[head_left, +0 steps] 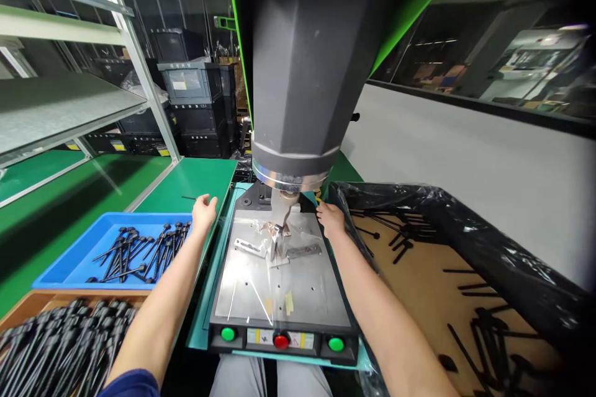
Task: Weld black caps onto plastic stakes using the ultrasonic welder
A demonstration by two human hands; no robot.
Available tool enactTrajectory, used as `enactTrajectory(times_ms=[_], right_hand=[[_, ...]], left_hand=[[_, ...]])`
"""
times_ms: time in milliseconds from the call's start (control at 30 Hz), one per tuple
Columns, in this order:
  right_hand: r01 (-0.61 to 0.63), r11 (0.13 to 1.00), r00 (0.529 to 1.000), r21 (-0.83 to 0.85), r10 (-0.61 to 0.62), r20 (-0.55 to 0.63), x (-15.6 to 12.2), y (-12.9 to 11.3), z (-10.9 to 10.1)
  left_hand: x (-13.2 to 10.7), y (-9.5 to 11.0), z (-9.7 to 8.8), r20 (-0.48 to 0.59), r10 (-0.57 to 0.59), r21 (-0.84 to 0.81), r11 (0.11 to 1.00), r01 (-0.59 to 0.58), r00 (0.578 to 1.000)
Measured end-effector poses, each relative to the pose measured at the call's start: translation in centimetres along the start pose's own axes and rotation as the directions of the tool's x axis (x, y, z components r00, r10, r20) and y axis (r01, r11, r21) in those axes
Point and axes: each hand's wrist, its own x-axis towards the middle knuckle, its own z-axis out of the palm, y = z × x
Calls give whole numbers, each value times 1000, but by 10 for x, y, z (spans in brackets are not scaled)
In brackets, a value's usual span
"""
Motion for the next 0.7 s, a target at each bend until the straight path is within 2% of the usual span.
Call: enactTrajectory(times_ms=[100, 233, 300, 400, 467, 533, 600, 700], right_hand=[[3, 999, 990, 36, 3, -139, -54, 19, -30], [22, 1000, 968, -10, -24, -248, -146, 68, -81], [75, 980, 961, -185, -121, -248, -188, 99, -109], [98, 874, 962, -475, -205, -178, -235, 143, -144], [117, 831, 976, -544, -198, -93, -253, 164, -158], [145, 820, 983, -554, -185, -16, -263, 176, -162], [177, 807, 980, -563, -200, 21, -267, 180, -160], [171, 788, 975, -591, -222, -14, -264, 179, -153]], left_hand=[[-60, -18, -19, -14, 3, -107, 994, -5, 1000], [-163, -66, -50, -80, -43, -279, 960, 19, 996], [-214, -95, -64, -95, -88, -236, 970, 63, 992], [-273, -132, -76, -8, -153, -162, 975, 149, 988], [-295, -148, -77, 87, -179, -101, 977, 188, 980], [-305, -154, -74, 168, -173, -56, 981, 184, 971], [-305, -154, -70, 200, -155, -29, 986, 164, 968], [-300, -151, -65, 196, -141, 25, 990, 139, 970]])
